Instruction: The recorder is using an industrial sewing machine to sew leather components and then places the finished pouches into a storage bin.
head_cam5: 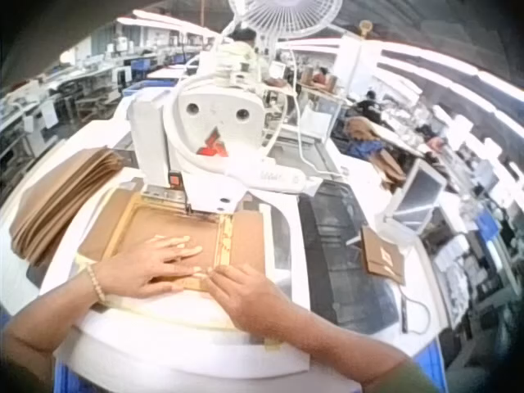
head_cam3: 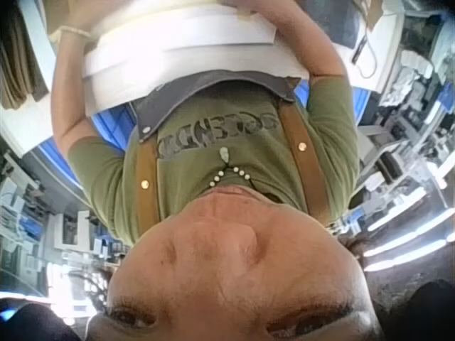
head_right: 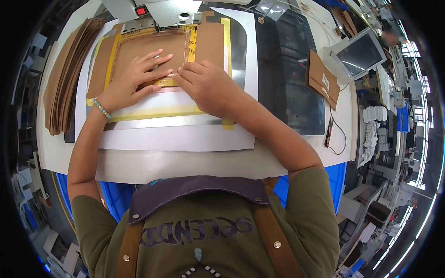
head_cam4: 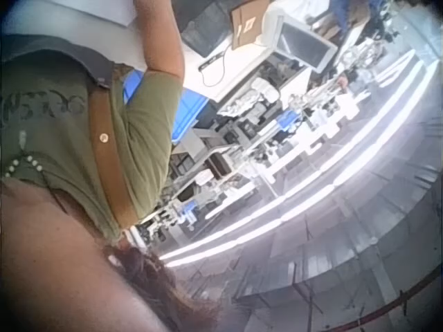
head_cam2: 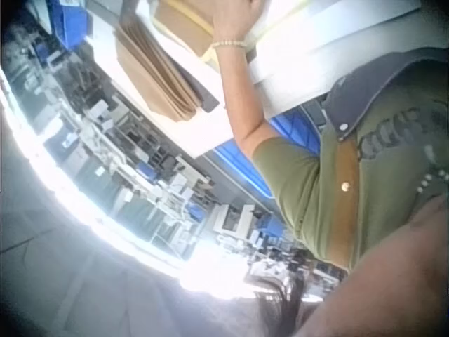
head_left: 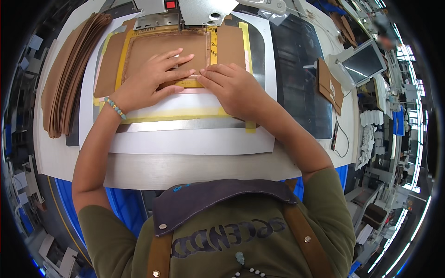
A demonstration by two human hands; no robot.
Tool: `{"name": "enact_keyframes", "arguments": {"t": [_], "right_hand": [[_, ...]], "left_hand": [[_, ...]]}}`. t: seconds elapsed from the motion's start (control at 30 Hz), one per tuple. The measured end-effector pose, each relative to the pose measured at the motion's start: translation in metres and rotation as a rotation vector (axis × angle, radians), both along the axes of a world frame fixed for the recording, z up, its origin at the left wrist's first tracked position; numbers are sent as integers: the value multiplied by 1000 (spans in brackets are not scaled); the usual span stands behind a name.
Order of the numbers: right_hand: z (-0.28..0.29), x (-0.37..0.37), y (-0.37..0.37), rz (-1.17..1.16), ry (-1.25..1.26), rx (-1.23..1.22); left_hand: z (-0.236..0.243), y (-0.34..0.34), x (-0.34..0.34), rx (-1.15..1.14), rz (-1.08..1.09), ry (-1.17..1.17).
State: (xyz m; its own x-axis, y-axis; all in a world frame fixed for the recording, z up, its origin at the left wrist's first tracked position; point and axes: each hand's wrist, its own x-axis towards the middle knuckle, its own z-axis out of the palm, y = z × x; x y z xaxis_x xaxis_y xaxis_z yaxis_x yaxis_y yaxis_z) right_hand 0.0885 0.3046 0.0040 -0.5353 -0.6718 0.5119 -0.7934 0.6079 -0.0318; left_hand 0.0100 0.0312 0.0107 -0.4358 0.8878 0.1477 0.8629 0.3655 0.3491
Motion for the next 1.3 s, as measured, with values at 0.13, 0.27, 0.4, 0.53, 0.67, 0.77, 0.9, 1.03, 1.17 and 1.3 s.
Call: {"name": "enact_keyframes", "arguments": {"t": [0.13, 0.27, 0.4, 0.53, 0.67, 0.77, 0.9, 1.03, 1.17, 1.3], "right_hand": [[-1, 1, -8, -21, -29, -28], [-3, 0, -8, -26, -26, -48], [-6, -3, -1, -58, -71, -118], [3, -11, 10, -159, -140, -297], [41, 3, 13, -98, -528, -372], [79, 25, -9, 250, -493, -543], [130, 71, -40, 576, -608, -806], [153, 89, -64, 742, -521, -892], [155, 91, -71, 801, -506, -946], [147, 91, -76, 812, -506, -960]], "left_hand": [[5, -3, -7, 4, -39, -27], [7, -2, -15, -3, -64, -53], [10, 0, -19, -9, -67, -87], [10, 2, -24, -8, -67, -86], [7, 3, -28, 7, -63, -60], [6, 3, -34, 21, -73, -45], [5, 5, -39, 12, -62, -42], [7, 9, -45, 5, -25, -14], [5, 11, -51, 7, 37, -21], [1, 15, -60, -4, 95, -62]]}}
